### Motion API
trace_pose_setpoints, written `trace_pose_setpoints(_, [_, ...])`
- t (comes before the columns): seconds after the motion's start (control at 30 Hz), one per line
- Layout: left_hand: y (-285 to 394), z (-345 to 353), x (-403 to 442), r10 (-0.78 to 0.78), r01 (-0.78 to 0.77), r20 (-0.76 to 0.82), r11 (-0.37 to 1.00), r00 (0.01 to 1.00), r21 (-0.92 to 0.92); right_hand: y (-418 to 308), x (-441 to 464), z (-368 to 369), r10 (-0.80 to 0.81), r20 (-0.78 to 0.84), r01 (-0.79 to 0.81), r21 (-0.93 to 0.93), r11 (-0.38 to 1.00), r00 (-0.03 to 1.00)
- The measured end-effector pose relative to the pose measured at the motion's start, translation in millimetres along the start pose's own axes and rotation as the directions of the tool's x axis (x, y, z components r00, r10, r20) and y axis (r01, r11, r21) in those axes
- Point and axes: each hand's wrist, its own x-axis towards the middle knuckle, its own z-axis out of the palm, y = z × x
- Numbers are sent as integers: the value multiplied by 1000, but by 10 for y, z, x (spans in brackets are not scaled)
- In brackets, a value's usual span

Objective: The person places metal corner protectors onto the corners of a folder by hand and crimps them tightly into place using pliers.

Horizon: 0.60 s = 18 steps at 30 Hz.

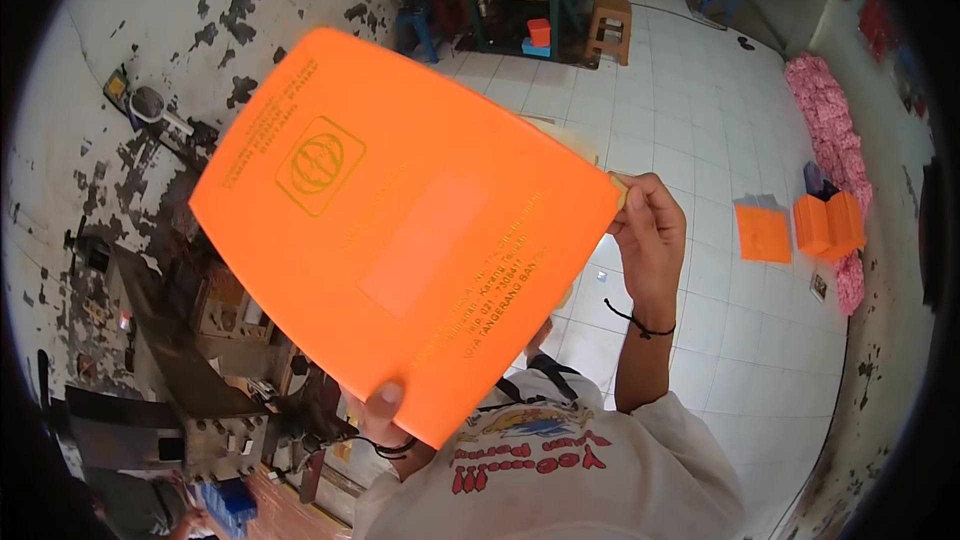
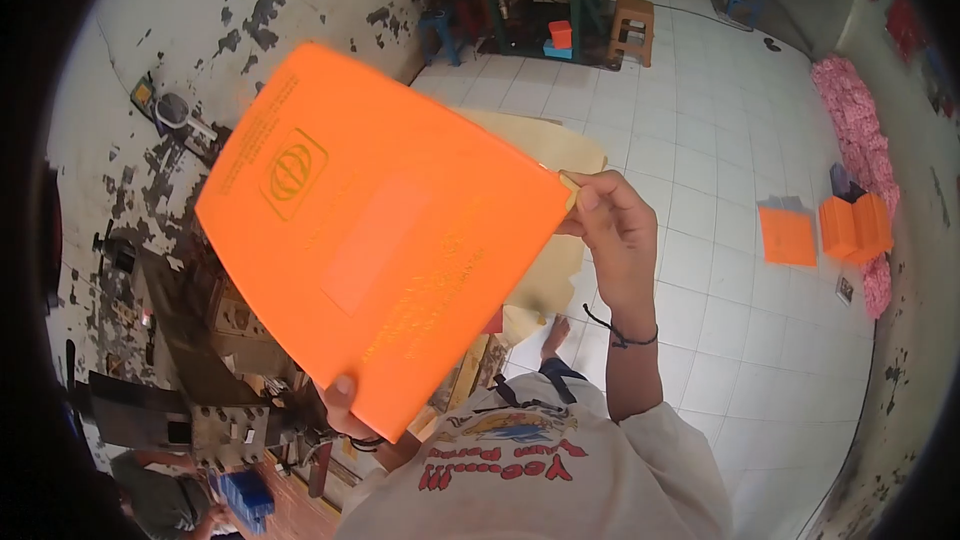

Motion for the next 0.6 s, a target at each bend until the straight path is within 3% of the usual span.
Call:
trace_pose_setpoints(0.13, [-60, -174, 0, -83, 82, -25, 996, 996, -34, -113, -86, -13, -20, 13, 21, -52, 998, 1000])
trace_pose_setpoints(0.23, [-192, -345, -11, -82, 85, 53, 995, 995, -59, -154, -142, -79, -26, 42, 29, -78, 997, 999])
trace_pose_setpoints(0.53, [-227, -485, -11, 259, -275, 190, 960, 947, 58, -180, -264, -12, -36, 59, 44, -151, 988, 998])
trace_pose_setpoints(0.6, [-191, -588, 6, 243, -265, 229, 962, 943, 69, -193, -291, 7, -40, 74, 52, -166, 985, 996])
